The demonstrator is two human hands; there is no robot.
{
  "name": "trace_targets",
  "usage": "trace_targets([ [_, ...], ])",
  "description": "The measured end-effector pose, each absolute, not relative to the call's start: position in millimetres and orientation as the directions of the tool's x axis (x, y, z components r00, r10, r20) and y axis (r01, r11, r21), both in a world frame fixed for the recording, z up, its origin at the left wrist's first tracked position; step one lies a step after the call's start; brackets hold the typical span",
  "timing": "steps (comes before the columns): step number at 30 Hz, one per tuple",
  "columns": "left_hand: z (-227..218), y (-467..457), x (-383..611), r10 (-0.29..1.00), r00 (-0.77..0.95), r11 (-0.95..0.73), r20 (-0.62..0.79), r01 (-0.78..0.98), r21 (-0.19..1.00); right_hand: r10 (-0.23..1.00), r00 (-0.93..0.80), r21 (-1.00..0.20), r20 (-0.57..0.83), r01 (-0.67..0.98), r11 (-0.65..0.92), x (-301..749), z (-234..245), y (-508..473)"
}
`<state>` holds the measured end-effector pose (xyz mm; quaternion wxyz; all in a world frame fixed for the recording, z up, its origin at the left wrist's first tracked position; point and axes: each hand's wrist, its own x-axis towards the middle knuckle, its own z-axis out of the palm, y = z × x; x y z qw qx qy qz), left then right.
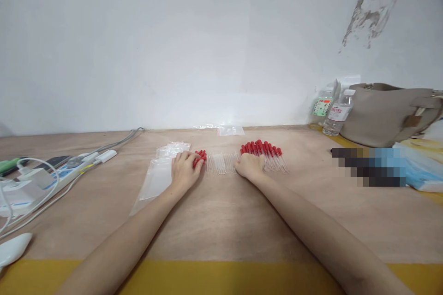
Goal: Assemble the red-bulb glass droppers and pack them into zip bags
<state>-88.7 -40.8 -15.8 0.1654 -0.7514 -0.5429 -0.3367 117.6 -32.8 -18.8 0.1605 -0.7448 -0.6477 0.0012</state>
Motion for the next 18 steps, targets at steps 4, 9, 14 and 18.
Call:
trace_targets([
  [4,-18,-26,-95,0.731,0.132,-0.257,0.669,0.962,0.092,0.962,0.171,-0.252,0.211,0.961,-0.116,117,-20,-32],
  [9,-23,-23,-96,0.736,0.139,-0.27,0.662,0.958,0.099,0.949,0.198,-0.276,0.246,0.953,-0.127,116,-24,-34],
  [14,-23,-24,-97,0.711,0.127,-0.29,0.692,0.949,0.124,0.894,0.222,-0.432,0.389,0.901,-0.036,120,-28,-37],
  [18,-24,-22,-99,0.755,0.145,-0.31,0.64,0.938,0.154,0.862,0.232,-0.523,0.45,0.851,0.045,128,-30,-39],
])
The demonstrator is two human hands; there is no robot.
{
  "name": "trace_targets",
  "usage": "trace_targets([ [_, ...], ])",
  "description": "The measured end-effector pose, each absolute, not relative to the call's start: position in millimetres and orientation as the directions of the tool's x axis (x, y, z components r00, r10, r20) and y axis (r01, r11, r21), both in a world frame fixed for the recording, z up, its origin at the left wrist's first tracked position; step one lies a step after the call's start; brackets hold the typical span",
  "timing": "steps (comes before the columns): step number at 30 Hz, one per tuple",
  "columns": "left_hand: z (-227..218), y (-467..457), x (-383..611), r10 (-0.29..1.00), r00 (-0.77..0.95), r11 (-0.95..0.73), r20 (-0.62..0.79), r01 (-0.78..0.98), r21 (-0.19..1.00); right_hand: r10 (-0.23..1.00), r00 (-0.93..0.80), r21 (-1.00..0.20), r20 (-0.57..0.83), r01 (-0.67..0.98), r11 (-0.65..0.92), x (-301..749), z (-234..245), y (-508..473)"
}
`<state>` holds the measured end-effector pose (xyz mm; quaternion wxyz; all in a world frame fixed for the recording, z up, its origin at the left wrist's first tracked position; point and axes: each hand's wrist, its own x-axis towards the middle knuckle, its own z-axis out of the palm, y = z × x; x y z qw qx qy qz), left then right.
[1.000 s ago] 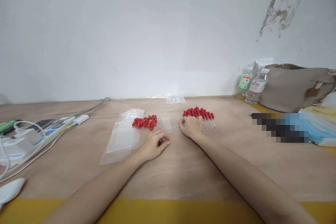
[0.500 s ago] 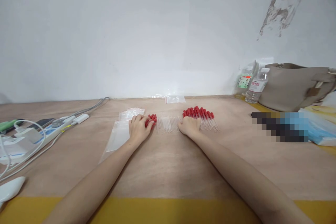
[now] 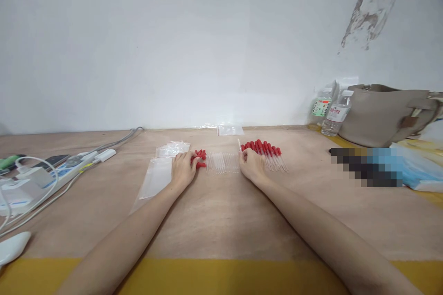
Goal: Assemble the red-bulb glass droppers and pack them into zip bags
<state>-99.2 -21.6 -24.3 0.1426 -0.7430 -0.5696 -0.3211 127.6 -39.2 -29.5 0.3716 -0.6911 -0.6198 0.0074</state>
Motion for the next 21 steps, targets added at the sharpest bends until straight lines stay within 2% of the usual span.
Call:
trace_targets([
  [3,-25,-20,-101,0.781,0.143,-0.288,0.608,0.946,0.147,0.844,0.204,-0.516,0.496,0.851,0.098,136,-30,-46],
  [10,-22,-21,-99,0.793,0.126,-0.24,0.596,0.964,0.116,0.82,0.002,-0.371,0.572,0.892,0.257,164,-33,-83],
  [13,-21,-24,-98,0.768,0.102,-0.262,0.632,0.951,0.165,0.832,-0.005,-0.417,0.554,0.864,0.283,173,-35,-91],
  [16,-18,-33,-94,0.737,0.089,-0.371,0.67,0.882,0.291,0.84,0.005,-0.493,0.543,0.812,0.314,179,-39,-91],
  [18,-16,-44,-91,0.731,0.197,-0.514,0.653,0.789,0.338,0.83,0.001,-0.514,0.558,0.785,0.345,180,-42,-89],
  [21,-14,-64,-83,0.678,0.523,-0.718,0.516,0.621,0.314,0.809,-0.069,-0.506,0.583,0.748,0.429,179,-44,-90],
])
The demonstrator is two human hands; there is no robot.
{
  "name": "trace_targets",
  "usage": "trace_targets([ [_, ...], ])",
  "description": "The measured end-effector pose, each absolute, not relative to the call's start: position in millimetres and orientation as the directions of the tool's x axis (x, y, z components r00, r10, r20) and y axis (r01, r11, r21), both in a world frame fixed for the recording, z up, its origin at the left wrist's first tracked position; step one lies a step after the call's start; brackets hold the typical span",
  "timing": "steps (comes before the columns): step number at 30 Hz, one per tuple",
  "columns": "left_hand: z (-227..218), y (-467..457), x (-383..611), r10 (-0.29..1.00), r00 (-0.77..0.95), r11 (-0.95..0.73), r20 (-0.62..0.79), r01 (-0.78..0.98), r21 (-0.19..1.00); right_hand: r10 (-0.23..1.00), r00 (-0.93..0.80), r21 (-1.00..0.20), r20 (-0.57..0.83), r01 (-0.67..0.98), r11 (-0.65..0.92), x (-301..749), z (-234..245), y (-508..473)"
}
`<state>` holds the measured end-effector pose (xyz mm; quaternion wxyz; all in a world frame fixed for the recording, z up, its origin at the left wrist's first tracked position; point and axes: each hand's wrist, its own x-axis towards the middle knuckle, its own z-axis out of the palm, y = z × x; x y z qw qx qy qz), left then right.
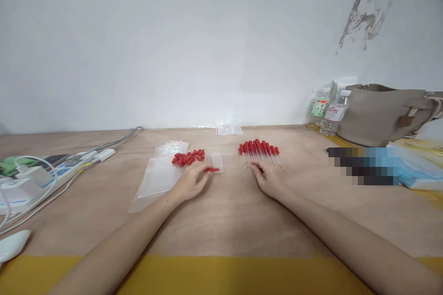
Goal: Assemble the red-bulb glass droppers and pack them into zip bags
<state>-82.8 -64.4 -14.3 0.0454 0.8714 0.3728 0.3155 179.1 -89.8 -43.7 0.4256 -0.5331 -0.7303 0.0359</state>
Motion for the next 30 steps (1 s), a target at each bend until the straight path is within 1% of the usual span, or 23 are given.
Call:
trace_targets([
  [2,-15,-75,-78,0.626,0.653,-0.779,0.426,0.548,0.306,0.79,-0.128,-0.489,0.6,0.722,0.489,177,-43,-93],
  [4,-18,-80,-73,0.612,0.676,-0.791,0.41,0.527,0.311,0.775,-0.165,-0.478,0.61,0.704,0.525,175,-42,-98],
  [8,-26,-77,-67,0.644,0.617,-0.764,0.453,0.547,0.341,0.77,-0.248,-0.464,0.588,0.676,0.572,169,-40,-104],
  [12,-30,-72,-61,0.681,0.565,-0.73,0.466,0.57,0.376,0.76,-0.302,-0.459,0.576,0.649,0.606,164,-39,-107],
  [17,-31,-79,-54,0.724,0.484,-0.688,0.491,0.544,0.48,0.749,-0.325,-0.455,0.578,0.633,0.626,159,-39,-111],
  [25,-29,-85,-48,0.735,0.484,-0.676,0.475,0.456,0.579,0.763,-0.345,-0.41,0.547,0.683,0.604,155,-41,-112],
  [30,-30,-85,-47,0.756,0.471,-0.646,0.455,0.423,0.636,0.735,-0.354,-0.385,0.579,0.676,0.628,155,-43,-112],
])
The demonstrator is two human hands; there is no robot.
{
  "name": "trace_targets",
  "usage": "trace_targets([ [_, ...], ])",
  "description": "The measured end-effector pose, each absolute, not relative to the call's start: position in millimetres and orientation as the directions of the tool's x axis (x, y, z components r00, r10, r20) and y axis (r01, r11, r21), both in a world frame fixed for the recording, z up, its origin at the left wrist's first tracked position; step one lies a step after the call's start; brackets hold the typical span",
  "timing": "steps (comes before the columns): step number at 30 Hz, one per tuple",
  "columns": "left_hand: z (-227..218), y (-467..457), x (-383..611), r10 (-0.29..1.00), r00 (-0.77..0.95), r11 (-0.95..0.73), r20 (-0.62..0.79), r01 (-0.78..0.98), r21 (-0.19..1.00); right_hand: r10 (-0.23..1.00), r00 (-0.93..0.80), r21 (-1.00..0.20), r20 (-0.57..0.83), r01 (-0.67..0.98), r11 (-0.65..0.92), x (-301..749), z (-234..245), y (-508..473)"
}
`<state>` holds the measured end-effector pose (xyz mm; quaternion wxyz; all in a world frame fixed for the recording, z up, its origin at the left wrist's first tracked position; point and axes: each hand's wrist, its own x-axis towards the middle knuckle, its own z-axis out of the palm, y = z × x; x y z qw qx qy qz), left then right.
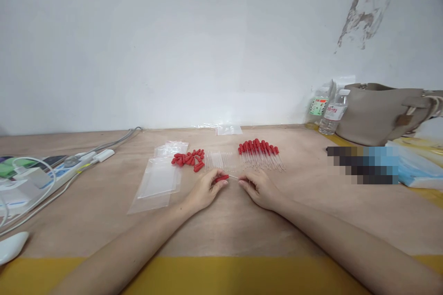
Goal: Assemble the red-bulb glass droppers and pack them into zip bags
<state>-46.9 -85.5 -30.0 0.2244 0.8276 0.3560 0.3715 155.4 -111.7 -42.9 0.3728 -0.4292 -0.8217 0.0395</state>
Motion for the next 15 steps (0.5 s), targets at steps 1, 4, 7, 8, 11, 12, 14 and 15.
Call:
trace_targets([
  [1,-30.6,-85.3,-46.7,0.762,0.468,-0.638,0.448,0.42,0.646,0.73,-0.36,-0.382,0.581,0.671,0.635,155.6,-42.8,-111.8],
  [4,-33.8,-84.0,-45.9,0.779,0.475,-0.601,0.408,0.383,0.701,0.724,-0.388,-0.371,0.57,0.665,0.648,154.9,-42.4,-112.5],
  [7,-38.1,-82.0,-45.4,0.795,0.488,-0.535,0.36,0.284,0.796,0.727,-0.392,-0.376,0.564,0.662,0.649,151.8,-43.4,-113.6],
  [8,-39.1,-81.5,-45.5,0.799,0.487,-0.516,0.354,0.251,0.819,0.73,-0.391,-0.382,0.561,0.66,0.647,150.4,-44.0,-114.0],
  [11,-39.5,-82.0,-46.6,0.806,0.479,-0.485,0.349,0.195,0.853,0.742,-0.384,-0.407,0.55,0.653,0.639,147.1,-45.1,-114.6],
  [12,-39.0,-82.8,-47.2,0.807,0.479,-0.479,0.346,0.187,0.858,0.746,-0.385,-0.414,0.544,0.651,0.637,146.9,-44.9,-114.6],
  [14,-37.7,-85.0,-48.6,0.804,0.491,-0.472,0.334,0.186,0.862,0.749,-0.409,-0.411,0.521,0.649,0.64,148.3,-43.2,-114.5],
  [15,-37.2,-86.2,-49.1,0.8,0.505,-0.471,0.324,0.194,0.86,0.748,-0.432,-0.397,0.504,0.653,0.645,149.9,-41.8,-114.5],
])
